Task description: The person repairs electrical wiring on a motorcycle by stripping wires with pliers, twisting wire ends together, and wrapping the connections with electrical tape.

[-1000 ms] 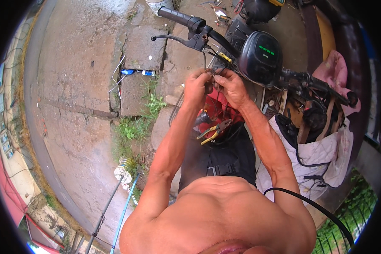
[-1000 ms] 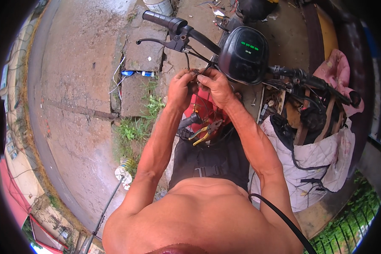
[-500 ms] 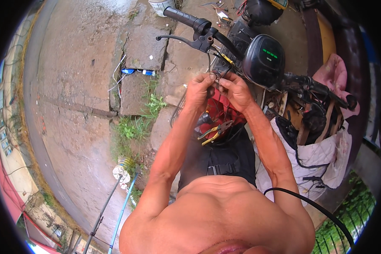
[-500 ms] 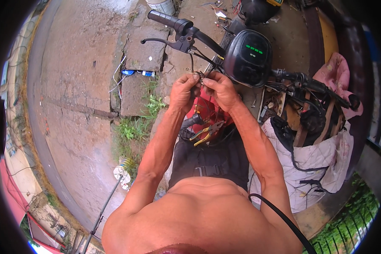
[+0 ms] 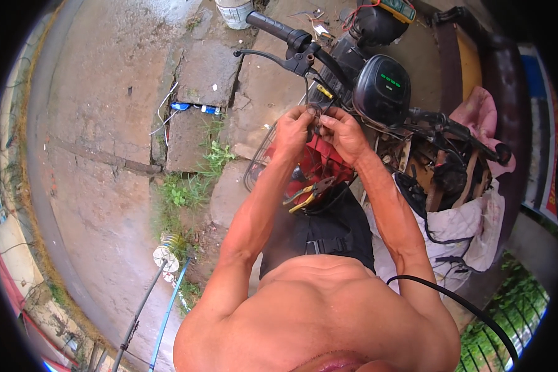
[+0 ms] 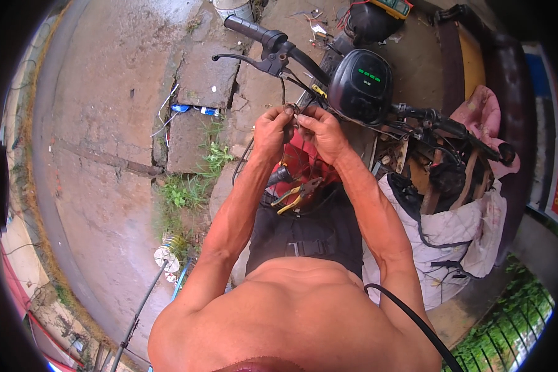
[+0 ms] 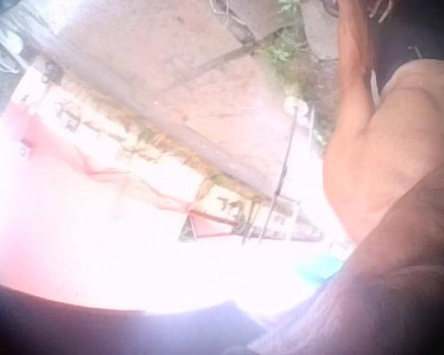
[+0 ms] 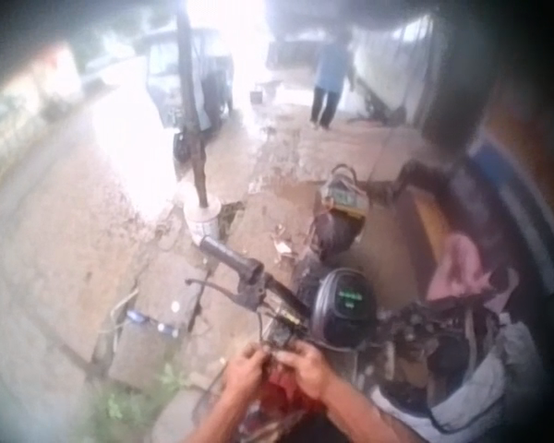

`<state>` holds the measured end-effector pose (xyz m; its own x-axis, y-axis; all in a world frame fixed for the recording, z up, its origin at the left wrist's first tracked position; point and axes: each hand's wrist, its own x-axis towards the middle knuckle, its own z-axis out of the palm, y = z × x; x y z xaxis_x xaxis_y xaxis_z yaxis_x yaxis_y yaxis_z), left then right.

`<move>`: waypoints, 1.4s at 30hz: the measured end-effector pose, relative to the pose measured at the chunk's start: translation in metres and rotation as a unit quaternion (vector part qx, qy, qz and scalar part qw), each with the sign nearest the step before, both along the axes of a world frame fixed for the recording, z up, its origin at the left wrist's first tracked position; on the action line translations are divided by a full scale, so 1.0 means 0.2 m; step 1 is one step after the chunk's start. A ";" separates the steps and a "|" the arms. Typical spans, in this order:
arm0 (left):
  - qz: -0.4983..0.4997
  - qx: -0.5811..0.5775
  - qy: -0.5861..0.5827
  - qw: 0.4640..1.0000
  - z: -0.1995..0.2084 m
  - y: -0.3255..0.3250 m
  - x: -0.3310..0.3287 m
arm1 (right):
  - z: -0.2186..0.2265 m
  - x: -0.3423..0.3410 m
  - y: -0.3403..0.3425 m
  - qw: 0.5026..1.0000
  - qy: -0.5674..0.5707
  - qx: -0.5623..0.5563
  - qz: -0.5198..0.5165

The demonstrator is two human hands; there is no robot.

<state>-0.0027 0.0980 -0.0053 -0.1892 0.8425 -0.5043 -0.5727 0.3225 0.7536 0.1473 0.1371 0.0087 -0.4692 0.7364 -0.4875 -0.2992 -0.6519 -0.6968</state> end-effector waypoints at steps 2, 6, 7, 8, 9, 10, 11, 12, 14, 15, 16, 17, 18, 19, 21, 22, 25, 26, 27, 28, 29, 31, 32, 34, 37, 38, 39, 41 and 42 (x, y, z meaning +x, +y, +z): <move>0.010 0.004 -0.004 1.000 0.01 0.00 0.01 | 0.03 0.00 0.00 1.000 -0.001 -0.007 0.004; 0.021 0.017 -0.026 0.999 0.02 -0.01 0.01 | 0.04 -0.01 0.00 1.000 0.010 -0.022 0.013; 0.023 0.024 -0.036 0.999 0.02 -0.01 0.01 | 0.04 -0.01 0.01 1.000 0.010 -0.022 0.013; 0.024 0.025 -0.036 0.999 0.02 -0.01 0.01 | 0.03 -0.01 0.01 1.000 0.013 -0.025 0.014; 0.026 0.016 -0.053 0.998 0.03 -0.02 0.01 | 0.03 -0.01 0.01 0.999 0.016 -0.028 0.015; 0.028 0.007 -0.069 0.997 0.04 -0.02 0.01 | 0.03 -0.01 0.01 0.999 0.016 -0.028 0.015; 0.027 0.006 -0.069 0.997 0.03 -0.02 0.01 | 0.02 -0.01 0.01 0.999 0.020 -0.029 0.016; 0.031 0.014 -0.086 0.996 0.01 -0.01 0.01 | 0.01 -0.01 0.01 0.999 0.025 -0.029 0.017; 0.035 0.022 -0.103 0.994 -0.02 -0.02 0.00 | 0.01 -0.02 0.01 0.999 0.028 -0.030 0.012; 0.026 0.025 -0.108 0.993 -0.02 -0.02 -0.01 | 0.02 -0.02 0.01 0.999 0.030 -0.030 0.006; 0.017 0.028 -0.114 0.993 -0.01 -0.03 -0.02 | 0.02 -0.02 0.01 0.999 0.031 -0.029 0.004; 0.015 0.029 -0.113 0.993 -0.01 -0.04 -0.03 | 0.03 -0.03 0.01 0.998 0.042 -0.041 -0.001; 0.014 0.033 -0.056 0.998 0.03 -0.06 -0.04 | 0.04 -0.03 0.01 0.997 0.052 -0.052 -0.007; 0.013 0.038 0.002 0.999 0.05 -0.08 -0.05 | 0.05 -0.04 0.01 0.997 0.052 -0.050 -0.010; 0.005 0.037 0.039 0.999 0.06 -0.12 -0.06 | 0.07 -0.06 0.00 0.994 0.070 -0.078 -0.021; 0.027 0.107 0.118 0.987 0.06 -0.13 -0.06 | 0.07 -0.07 0.00 0.994 0.071 -0.076 -0.023; 0.034 0.171 0.226 0.958 0.13 -0.14 -0.06 | 0.06 -0.08 0.00 0.989 0.091 -0.111 -0.030; 0.022 0.202 0.366 0.908 0.14 -0.12 -0.07 | 0.06 -0.08 -0.01 0.988 0.098 -0.114 -0.033; 0.010 0.227 0.497 0.837 0.15 -0.11 -0.07 | 0.06 -0.08 -0.01 0.987 0.104 -0.118 -0.035; 0.021 0.244 0.509 0.825 0.14 -0.10 -0.07 | 0.06 -0.08 -0.01 0.987 0.104 -0.117 -0.034; 0.022 0.243 0.509 0.826 0.14 -0.10 -0.08 | 0.04 -0.08 -0.01 0.985 0.111 -0.125 -0.031; 0.025 0.239 0.498 0.833 0.14 -0.09 -0.09 | 0.05 -0.08 -0.01 0.984 0.118 -0.132 -0.030; 0.025 0.239 0.497 0.834 0.15 -0.09 -0.08 | 0.06 -0.08 -0.01 0.984 0.115 -0.135 -0.032; 0.051 0.168 0.387 0.905 0.16 -0.10 -0.06 | 0.05 -0.09 -0.01 0.984 0.111 -0.136 -0.037; 0.077 0.115 0.173 0.975 0.10 -0.11 -0.07 | 0.03 -0.12 -0.02 0.974 0.139 -0.175 -0.038; 0.097 0.113 0.104 0.983 0.08 -0.11 -0.06 | 0.03 -0.13 -0.03 0.973 0.144 -0.177 -0.045; 0.096 0.110 0.104 0.984 0.08 -0.12 -0.06 | 0.04 -0.14 -0.03 0.971 0.150 -0.180 -0.052; 0.087 0.091 0.102 0.987 0.08 -0.14 -0.08 | 0.07 -0.15 -0.03 0.970 0.150 -0.180 -0.068; 0.086 0.090 0.102 0.987 0.07 -0.13 -0.08 | 0.07 -0.15 -0.03 0.971 0.139 -0.182 -0.071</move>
